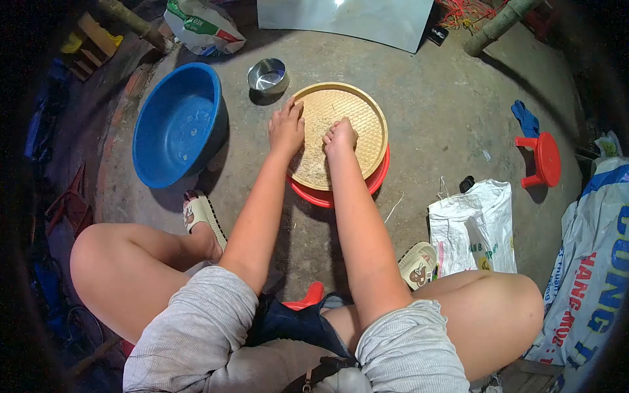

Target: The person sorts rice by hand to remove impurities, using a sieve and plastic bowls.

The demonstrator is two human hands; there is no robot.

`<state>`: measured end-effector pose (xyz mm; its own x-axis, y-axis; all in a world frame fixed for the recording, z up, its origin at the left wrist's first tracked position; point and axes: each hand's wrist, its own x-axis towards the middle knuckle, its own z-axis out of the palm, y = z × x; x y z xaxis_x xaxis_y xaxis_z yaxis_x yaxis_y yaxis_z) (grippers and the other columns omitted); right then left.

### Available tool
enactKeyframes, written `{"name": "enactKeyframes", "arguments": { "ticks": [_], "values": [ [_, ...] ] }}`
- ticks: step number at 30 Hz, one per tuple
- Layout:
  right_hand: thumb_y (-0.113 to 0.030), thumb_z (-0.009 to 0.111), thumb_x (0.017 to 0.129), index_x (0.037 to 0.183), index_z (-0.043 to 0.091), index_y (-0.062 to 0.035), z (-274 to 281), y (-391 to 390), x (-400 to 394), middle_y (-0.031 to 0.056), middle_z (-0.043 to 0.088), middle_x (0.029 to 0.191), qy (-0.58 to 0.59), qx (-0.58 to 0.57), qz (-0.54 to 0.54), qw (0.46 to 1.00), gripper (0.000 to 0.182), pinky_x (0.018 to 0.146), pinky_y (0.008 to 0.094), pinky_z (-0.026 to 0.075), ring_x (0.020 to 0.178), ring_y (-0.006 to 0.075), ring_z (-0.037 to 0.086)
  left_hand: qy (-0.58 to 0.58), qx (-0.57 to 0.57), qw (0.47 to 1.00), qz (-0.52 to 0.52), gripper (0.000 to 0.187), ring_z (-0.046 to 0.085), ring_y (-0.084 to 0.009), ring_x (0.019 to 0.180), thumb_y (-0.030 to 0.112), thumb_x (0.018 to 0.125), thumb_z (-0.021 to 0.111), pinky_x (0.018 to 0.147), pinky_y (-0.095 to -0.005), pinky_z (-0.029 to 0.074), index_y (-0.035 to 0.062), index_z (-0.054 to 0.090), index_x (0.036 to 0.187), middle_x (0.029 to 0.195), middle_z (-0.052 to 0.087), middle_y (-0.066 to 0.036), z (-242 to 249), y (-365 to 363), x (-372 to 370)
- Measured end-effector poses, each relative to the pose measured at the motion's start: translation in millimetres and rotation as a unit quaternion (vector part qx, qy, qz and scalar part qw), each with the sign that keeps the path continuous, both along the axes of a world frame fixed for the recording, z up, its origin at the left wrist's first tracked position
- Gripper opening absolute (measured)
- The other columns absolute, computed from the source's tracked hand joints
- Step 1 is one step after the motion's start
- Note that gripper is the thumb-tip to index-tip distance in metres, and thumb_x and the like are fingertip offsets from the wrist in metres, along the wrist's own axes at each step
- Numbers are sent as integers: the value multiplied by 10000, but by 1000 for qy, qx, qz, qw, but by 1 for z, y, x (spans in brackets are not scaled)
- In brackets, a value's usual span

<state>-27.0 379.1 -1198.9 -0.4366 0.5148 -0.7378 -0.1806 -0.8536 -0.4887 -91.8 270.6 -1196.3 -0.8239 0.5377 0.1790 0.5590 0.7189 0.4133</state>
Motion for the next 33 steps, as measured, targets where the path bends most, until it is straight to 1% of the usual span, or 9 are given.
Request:
{"name": "enactKeyframes", "arguments": {
  "ticks": [3, 7, 10, 19, 21, 27, 30, 32, 33],
  "values": [
    [-154, 395, 844, 685, 368, -92, 1, 0, 1, -22, 263, 501, 6, -10, -1, 1000, 173, 332, 242, 163, 374, 93, 210, 15, -13, 1000, -4, 417, 432, -256, 1114, 208, 807, 548, 951, -416, 326, 187, 515, 1223, 1369, 371, 5, -1, -2, 2],
    [-133, 401, 825, 693, 381, -83, 9, -7, 3, -17, 278, 502, -42, -6, -15, 999, 143, 340, 245, 166, 376, 94, 215, 53, -12, 998, -23, 386, 448, -254, 1072, 198, 811, 534, 924, -412, 344, 183, 543, 1196, 1341, 412, 0, -5, -2, 8],
    [-154, 418, 816, 650, 413, -62, 7, -11, 7, 0, 329, 500, -51, 7, -36, 998, 191, 350, 247, 202, 368, 101, 272, 64, -10, 997, -31, 382, 451, -252, 1055, 191, 817, 509, 924, -397, 346, 174, 544, 1197, 1311, 454, 1, -8, -2, 20],
    [-113, 412, 797, 680, 428, -38, 4, -14, 30, 0, 329, 503, -60, 1, -64, 996, 140, 350, 249, 204, 364, 96, 270, 96, 16, 993, -62, 422, 469, -239, 1013, 154, 785, 530, 905, -377, 367, 169, 537, 1206, 1263, 502, -2, -10, -13, 49],
    [-107, 383, 823, 709, 400, -66, 8, -17, 34, -7, 301, 507, -59, -15, -59, 996, 123, 343, 246, 159, 370, 96, 224, 108, 26, 992, -67, 420, 471, -234, 1014, 152, 783, 533, 903, -375, 368, 171, 539, 1202, 1264, 500, -5, -10, -18, 54],
    [-117, 376, 833, 720, 393, -73, 7, -19, 46, -15, 296, 512, -61, -34, -66, 995, 123, 338, 240, 153, 368, 92, 199, 91, 29, 994, -60, 398, 468, -229, 1029, 132, 778, 541, 896, -377, 373, 171, 554, 1173, 1238, 512, -8, -5, -28, 68],
    [-100, 402, 794, 736, 430, -36, 6, -9, 53, 11, 345, 550, -42, -11, -82, 996, 91, 377, 251, 201, 397, 103, 268, 71, 65, 995, -28, 369, 473, -234, 1024, 122, 761, 565, 894, -380, 373, 163, 572, 1127, 1192, 526, -18, -4, -36, 69],
    [-101, 374, 808, 717, 398, -63, 13, 4, 55, -7, 316, 530, -32, -18, -91, 995, 101, 357, 237, 173, 384, 95, 229, 38, 111, 982, 145, 306, 480, -265, 1005, 122, 758, 581, 887, -384, 377, 164, 590, 1061, 1071, 557, -66, 2, -38, 72],
    [-102, 346, 822, 698, 367, -91, 18, 9, 56, -25, 286, 510, -23, -27, -101, 994, 126, 337, 224, 145, 372, 87, 191, 40, 112, 982, 145, 306, 480, -265, 1005, 122, 758, 581, 887, -384, 377, 164, 590, 1061, 1071, 557, -66, -1, -39, 68]
  ]
}}
